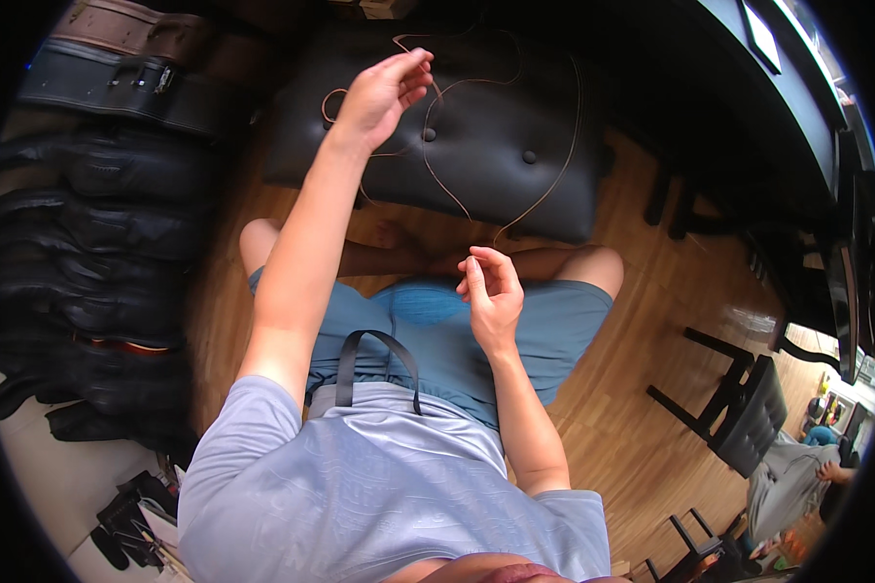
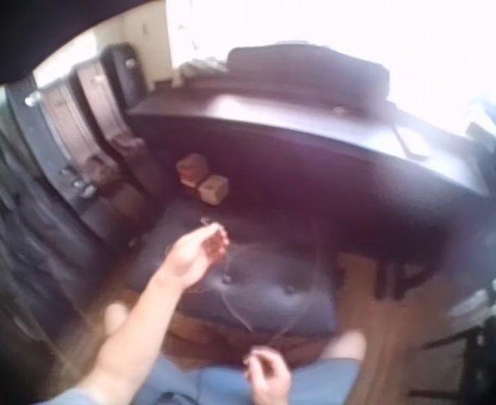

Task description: The person sits on the floor and shapes a long piece of thin wire into circular loops by hand. They form each loop and place it on a black stool in front of them, repeating the process to create several wire rings.

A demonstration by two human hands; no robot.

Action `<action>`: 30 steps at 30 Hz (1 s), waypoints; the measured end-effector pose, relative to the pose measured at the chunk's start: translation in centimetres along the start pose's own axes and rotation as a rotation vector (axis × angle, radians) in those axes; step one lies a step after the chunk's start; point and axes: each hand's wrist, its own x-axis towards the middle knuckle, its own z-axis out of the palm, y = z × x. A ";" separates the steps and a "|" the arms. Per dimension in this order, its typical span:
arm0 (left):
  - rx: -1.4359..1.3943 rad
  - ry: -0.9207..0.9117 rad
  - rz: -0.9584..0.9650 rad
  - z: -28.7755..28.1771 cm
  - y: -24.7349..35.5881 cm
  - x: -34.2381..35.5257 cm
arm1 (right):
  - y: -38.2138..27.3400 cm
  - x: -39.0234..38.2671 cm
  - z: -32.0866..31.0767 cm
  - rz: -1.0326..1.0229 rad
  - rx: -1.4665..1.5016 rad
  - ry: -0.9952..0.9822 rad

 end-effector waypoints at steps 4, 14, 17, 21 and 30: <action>-0.143 -0.104 0.076 1.3 3.9 -3.9 | 0.4 -0.1 -0.4 0.001 -0.011 0.045; 0.314 -0.209 0.222 1.4 7.3 -18.4 | -13.8 -0.1 3.4 -0.989 -0.519 0.039; 0.309 -0.211 0.243 1.2 5.8 -21.1 | -16.0 0.0 6.7 -1.150 -0.503 -0.138; 0.069 -0.179 0.145 0.4 5.9 -22.9 | -14.0 2.8 8.1 -0.886 -0.448 -0.234; -0.478 0.294 0.456 -8.5 10.0 -19.6 | -5.3 1.3 6.8 0.190 -0.197 -0.532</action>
